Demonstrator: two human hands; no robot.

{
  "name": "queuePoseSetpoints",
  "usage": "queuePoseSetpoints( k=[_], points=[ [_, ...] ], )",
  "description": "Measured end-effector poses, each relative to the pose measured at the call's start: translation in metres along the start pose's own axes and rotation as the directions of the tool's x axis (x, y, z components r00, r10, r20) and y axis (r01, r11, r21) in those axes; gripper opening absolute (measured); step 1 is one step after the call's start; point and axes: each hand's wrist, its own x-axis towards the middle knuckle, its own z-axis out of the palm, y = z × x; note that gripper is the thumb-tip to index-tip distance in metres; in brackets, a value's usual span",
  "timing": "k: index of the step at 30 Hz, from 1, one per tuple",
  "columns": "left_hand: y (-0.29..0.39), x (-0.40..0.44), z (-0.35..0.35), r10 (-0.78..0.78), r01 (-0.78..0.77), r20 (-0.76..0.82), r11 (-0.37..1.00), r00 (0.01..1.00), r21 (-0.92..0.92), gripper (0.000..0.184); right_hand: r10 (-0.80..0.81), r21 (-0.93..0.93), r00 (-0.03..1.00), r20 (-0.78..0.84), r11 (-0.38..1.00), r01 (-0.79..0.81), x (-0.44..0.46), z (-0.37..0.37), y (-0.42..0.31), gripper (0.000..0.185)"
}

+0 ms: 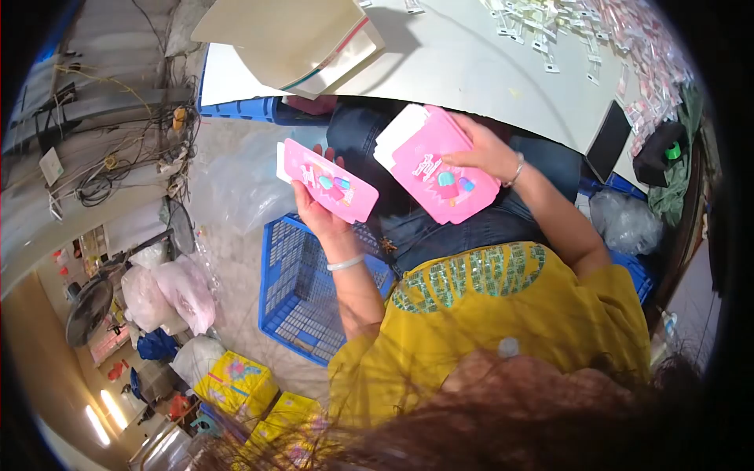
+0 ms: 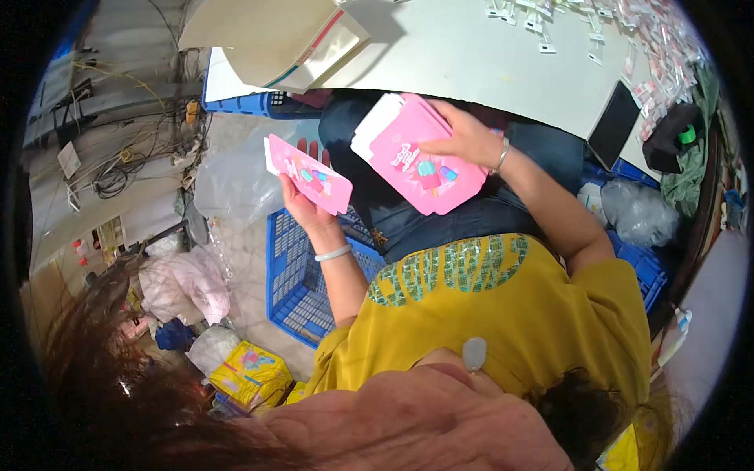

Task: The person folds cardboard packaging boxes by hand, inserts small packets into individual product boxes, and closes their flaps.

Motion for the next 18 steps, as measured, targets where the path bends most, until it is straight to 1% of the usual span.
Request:
queuePoseSetpoints(
  k=[1,2,3,4,5,7,8,9,11,12,13,14,15,16,17,18],
  points=[
    [-0.002,-0.002,0.001,-0.026,0.026,0.005,0.999,1.000,0.033,0.056,-0.061,-0.126,0.998,-0.005,0.990,0.059,-0.001,-0.012,-0.011,0.079],
    [-0.007,-0.006,-0.004,-0.136,0.143,0.084,0.985,0.987,-0.093,0.053,0.009,-0.058,1.000,-0.019,0.998,-0.010,-0.004,-0.023,-0.042,0.080],
    [-0.014,-0.007,-0.007,-0.230,0.265,0.182,0.942,0.956,-0.206,0.050,0.027,-0.100,1.000,-0.015,0.995,-0.028,-0.002,-0.040,-0.053,0.081],
    [-0.026,-0.007,-0.002,-0.246,0.243,-0.028,0.967,0.969,-0.082,0.044,0.004,-0.165,1.000,-0.005,0.986,-0.004,0.003,-0.060,-0.053,0.080],
    [-0.028,-0.019,0.030,-0.288,0.285,-0.039,0.957,0.957,-0.062,0.040,-0.016,-0.232,1.000,0.005,0.973,0.017,0.007,-0.081,-0.051,0.078],
    [-0.046,-0.015,0.035,-0.357,0.358,0.034,0.923,0.934,-0.139,0.037,0.047,-0.291,0.999,-0.016,0.955,-0.050,0.008,-0.118,-0.062,0.076],
    [-0.054,-0.015,0.039,-0.367,0.370,0.047,0.923,0.929,-0.107,0.035,0.086,-0.317,0.996,-0.017,0.944,-0.087,0.006,-0.135,-0.067,0.074],
    [-0.062,-0.011,0.037,-0.423,0.425,0.040,0.902,0.905,-0.070,0.036,0.120,-0.341,0.992,-0.036,0.932,-0.125,0.004,-0.151,-0.070,0.074],
    [-0.081,-0.006,0.040,-0.321,0.307,0.079,0.940,0.944,0.150,0.037,0.174,-0.376,0.983,-0.062,0.908,-0.184,0.003,-0.181,-0.073,0.073],
    [-0.082,-0.009,0.056,-0.252,0.217,0.118,0.944,0.961,0.249,0.039,0.197,-0.343,0.978,-0.072,0.916,-0.209,0.002,-0.197,-0.072,0.072],
    [-0.085,-0.009,0.065,-0.265,0.227,0.118,0.938,0.957,0.263,0.036,0.220,-0.307,0.972,-0.079,0.923,-0.233,-0.001,-0.209,-0.068,0.071],
    [-0.090,-0.009,0.068,-0.259,0.216,0.115,0.932,0.959,0.292,0.035,0.109,-0.475,0.984,-0.142,0.865,-0.164,-0.004,-0.216,-0.062,0.067],
    [-0.094,-0.009,0.072,-0.252,0.204,0.116,0.925,0.961,0.320,0.033,-0.017,-0.630,0.983,-0.185,0.770,-0.105,-0.007,-0.222,-0.056,0.064],
    [-0.095,-0.009,0.079,-0.244,0.187,0.139,0.925,0.960,0.330,0.028,-0.148,-0.764,0.967,-0.205,0.642,-0.064,-0.011,-0.227,-0.050,0.060],
    [-0.093,-0.009,0.084,-0.251,0.182,0.172,0.922,0.952,0.341,0.027,-0.280,-0.871,0.938,-0.204,0.489,-0.043,-0.015,-0.231,-0.044,0.057],
    [-0.094,-0.011,0.086,-0.226,0.149,0.164,0.911,0.960,0.384,0.024,-0.406,-0.948,0.896,-0.179,0.316,-0.046,-0.019,-0.233,-0.042,0.054]
  ],
)
